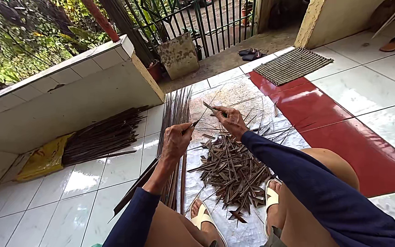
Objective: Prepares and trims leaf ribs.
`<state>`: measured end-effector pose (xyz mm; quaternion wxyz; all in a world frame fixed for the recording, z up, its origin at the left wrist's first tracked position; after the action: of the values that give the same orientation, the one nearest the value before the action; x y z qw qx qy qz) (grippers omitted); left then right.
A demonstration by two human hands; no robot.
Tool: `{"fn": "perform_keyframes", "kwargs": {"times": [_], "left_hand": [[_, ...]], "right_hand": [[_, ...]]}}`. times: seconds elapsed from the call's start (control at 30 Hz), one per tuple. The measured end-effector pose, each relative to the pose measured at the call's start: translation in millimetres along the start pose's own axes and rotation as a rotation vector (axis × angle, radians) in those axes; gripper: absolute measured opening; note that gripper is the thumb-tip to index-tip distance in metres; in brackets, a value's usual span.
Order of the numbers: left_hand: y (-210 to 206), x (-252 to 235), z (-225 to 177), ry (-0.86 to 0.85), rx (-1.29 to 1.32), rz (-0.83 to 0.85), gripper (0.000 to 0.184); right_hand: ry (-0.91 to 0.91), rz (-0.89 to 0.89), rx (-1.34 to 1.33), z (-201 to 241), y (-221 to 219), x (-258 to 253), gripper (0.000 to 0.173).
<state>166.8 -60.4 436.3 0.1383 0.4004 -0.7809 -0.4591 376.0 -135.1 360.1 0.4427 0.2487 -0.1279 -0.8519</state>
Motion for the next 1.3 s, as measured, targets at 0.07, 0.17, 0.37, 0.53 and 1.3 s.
{"fn": "perform_keyframes", "kwargs": {"times": [0.07, 0.17, 0.37, 0.53, 1.3], "left_hand": [[-1, 1, -1, 0.004, 0.006, 0.018, 0.022], [1, 1, 2, -0.004, -0.054, -0.013, 0.021], [-3, 2, -5, -0.093, -0.121, -0.044, 0.022], [-24, -5, 2, -0.013, 0.072, 0.159, 0.023], [-6, -13, 33, 0.177, 0.193, 0.067, 0.021]], "right_hand": [[-0.046, -0.083, 0.009, -10, 14, -5, 0.038], [-0.034, -0.179, -0.016, -6, 32, -6, 0.038], [-0.071, 0.025, -0.413, 12, 1, 5, 0.038], [-0.1, -0.018, -0.596, 16, 5, 0, 0.029], [0.104, 0.282, -0.176, 60, -46, 41, 0.031]]}}
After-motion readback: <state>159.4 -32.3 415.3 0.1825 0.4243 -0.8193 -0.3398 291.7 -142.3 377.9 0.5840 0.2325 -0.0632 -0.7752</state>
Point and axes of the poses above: each hand's wrist, its own x-axis away from the middle knuckle, its own y-axis out of the back of the hand, z = x × y, the point moved 9 cm from there along -x, towards the middle knuckle, and after that the axes turned 6 degrees about y, right-handed, at the moved point
